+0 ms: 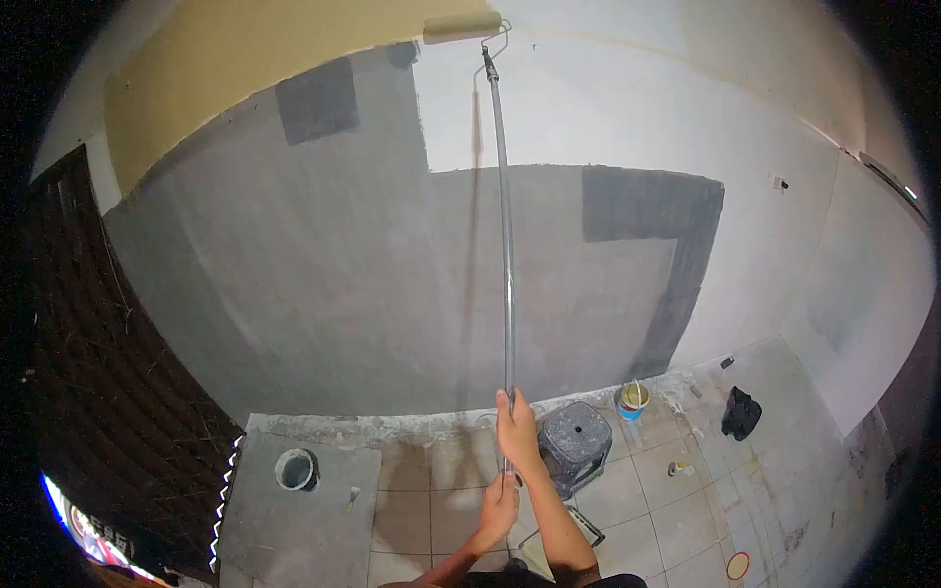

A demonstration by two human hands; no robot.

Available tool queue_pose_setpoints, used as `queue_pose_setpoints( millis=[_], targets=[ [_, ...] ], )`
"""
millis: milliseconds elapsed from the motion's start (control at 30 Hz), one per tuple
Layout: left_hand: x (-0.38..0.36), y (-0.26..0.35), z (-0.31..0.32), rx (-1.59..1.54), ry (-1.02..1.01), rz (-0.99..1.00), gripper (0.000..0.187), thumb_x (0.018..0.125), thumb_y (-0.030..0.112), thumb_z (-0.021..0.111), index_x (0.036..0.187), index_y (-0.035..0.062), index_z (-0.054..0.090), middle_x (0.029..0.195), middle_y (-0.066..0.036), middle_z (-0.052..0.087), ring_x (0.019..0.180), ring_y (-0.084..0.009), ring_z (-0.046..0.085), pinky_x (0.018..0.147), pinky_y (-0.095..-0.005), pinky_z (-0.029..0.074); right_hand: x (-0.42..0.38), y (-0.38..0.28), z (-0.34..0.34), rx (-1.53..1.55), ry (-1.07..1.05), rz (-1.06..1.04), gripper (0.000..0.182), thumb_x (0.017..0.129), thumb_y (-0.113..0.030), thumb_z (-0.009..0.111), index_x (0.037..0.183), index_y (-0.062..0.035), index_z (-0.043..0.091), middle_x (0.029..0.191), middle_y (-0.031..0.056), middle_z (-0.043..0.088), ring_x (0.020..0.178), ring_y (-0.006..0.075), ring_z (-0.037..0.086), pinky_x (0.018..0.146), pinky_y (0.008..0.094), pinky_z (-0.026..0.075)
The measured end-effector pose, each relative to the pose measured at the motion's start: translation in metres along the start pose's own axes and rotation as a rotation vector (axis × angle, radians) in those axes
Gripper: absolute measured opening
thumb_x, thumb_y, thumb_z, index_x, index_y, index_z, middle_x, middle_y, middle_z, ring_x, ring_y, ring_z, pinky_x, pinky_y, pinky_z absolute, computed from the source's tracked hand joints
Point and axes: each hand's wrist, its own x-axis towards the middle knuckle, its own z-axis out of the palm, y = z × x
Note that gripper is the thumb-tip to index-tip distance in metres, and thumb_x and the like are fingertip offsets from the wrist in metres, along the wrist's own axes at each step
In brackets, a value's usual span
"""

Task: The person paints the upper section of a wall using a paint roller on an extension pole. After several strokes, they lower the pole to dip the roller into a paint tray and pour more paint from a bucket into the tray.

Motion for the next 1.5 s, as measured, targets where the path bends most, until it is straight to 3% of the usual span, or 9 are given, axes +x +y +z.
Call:
queue_pose_setpoints(
  millis=[300, 400, 500, 600, 700, 900, 1000, 1400, 1500],
  targets=[
    [0.002, 0.004, -0.018, 0.080, 0.060, 0.020, 0.038, 0.111, 0.034, 0.043, 0.099, 0.0007, 0.057, 0.064, -0.015, 0.049, 0.058, -0.0211, 0.049, 0.058, -0.0417, 0.041, -0.001, 0.015, 0.022, 0.028, 0.003, -0.067, 0.034, 0.110, -0.036, 0.050, 0.091, -0.0079, 0.049, 0.057, -0.0043, 0.043, 0.042, 0.0064, 0.040, 0.038, 0.0272, 0.032],
    [0.000, 0.010, -0.026, 0.109, 0.095, 0.091, 0.035, 0.111, 0.031, 0.042, 0.094, 0.0038, 0.057, 0.063, 0.004, 0.038, 0.057, -0.0061, 0.040, 0.051, -0.0308, 0.034, -0.002, 0.017, 0.028, 0.075, -0.021, -0.026, 0.033, 0.110, -0.036, 0.049, 0.092, -0.0080, 0.047, 0.057, -0.0042, 0.043, 0.040, 0.0068, 0.038, 0.036, 0.0275, 0.031],
    [0.003, 0.015, -0.035, 0.154, 0.147, 0.175, 0.035, 0.111, 0.030, 0.043, 0.094, 0.0037, 0.058, 0.064, 0.003, 0.039, 0.058, -0.0069, 0.040, 0.053, -0.0315, 0.035, -0.005, -0.022, 0.032, 0.180, -0.092, 0.095, 0.033, 0.110, -0.037, 0.048, 0.094, -0.0083, 0.046, 0.056, -0.0035, 0.043, 0.038, 0.0075, 0.039, 0.035, 0.0273, 0.031],
    [0.004, 0.022, -0.048, 0.126, 0.127, 0.106, 0.035, 0.111, 0.030, 0.044, 0.094, 0.0033, 0.058, 0.064, 0.001, 0.041, 0.060, -0.0081, 0.041, 0.055, -0.0318, 0.036, -0.004, -0.036, 0.042, 0.206, -0.092, 0.136, 0.034, 0.110, -0.034, 0.049, 0.096, -0.0035, 0.053, 0.055, -0.0014, 0.045, 0.045, 0.0081, 0.041, 0.044, 0.0312, 0.034],
    [0.009, 0.018, -0.057, 0.134, 0.141, 0.130, 0.038, 0.110, 0.032, 0.046, 0.093, -0.0010, 0.052, 0.065, -0.017, 0.046, 0.057, -0.0232, 0.044, 0.057, -0.0431, 0.040, 0.000, -0.019, 0.055, 0.212, -0.107, 0.053, 0.033, 0.110, -0.038, 0.047, 0.095, -0.0087, 0.046, 0.054, -0.0028, 0.042, 0.036, 0.0083, 0.039, 0.033, 0.0274, 0.032],
    [0.003, 0.012, -0.076, 0.202, 0.158, 0.097, 0.038, 0.109, 0.032, 0.047, 0.092, -0.0009, 0.052, 0.065, -0.017, 0.046, 0.058, -0.0207, 0.042, 0.057, -0.0417, 0.039, -0.009, 0.008, 0.078, 0.149, -0.062, 0.042, 0.032, 0.110, -0.037, 0.047, 0.095, -0.0088, 0.045, 0.053, -0.0028, 0.042, 0.035, 0.0084, 0.039, 0.032, 0.0278, 0.032],
    [0.003, 0.013, -0.088, 0.209, 0.171, 0.099, 0.037, 0.110, 0.031, 0.046, 0.093, 0.0007, 0.057, 0.065, -0.003, 0.043, 0.061, -0.0114, 0.042, 0.057, -0.0351, 0.039, -0.014, -0.024, 0.084, 0.227, -0.082, 0.145, 0.032, 0.110, -0.036, 0.047, 0.094, -0.0092, 0.045, 0.053, -0.0026, 0.042, 0.035, 0.0085, 0.040, 0.032, 0.0275, 0.031],
    [-0.001, 0.028, -0.119, 0.267, 0.185, 0.087, 0.035, 0.109, 0.028, 0.046, 0.097, -0.0008, 0.061, 0.070, -0.013, 0.050, 0.067, -0.0182, 0.047, 0.065, -0.0393, 0.043, -0.021, -0.028, 0.112, 0.346, -0.112, 0.141, 0.031, 0.111, -0.035, 0.045, 0.093, -0.0101, 0.042, 0.052, -0.0025, 0.039, 0.035, 0.0087, 0.037, 0.032, 0.0270, 0.030],
    [-0.003, 0.031, -0.120, 0.230, 0.222, 0.173, 0.038, 0.109, 0.031, 0.048, 0.090, -0.0015, 0.051, 0.064, -0.020, 0.047, 0.056, -0.0268, 0.040, 0.057, -0.0438, 0.039, -0.024, -0.037, 0.112, 0.324, -0.106, 0.187, 0.032, 0.110, -0.035, 0.048, 0.093, -0.0085, 0.048, 0.055, -0.0033, 0.043, 0.039, 0.0075, 0.042, 0.036, 0.0275, 0.034]
  ],
)
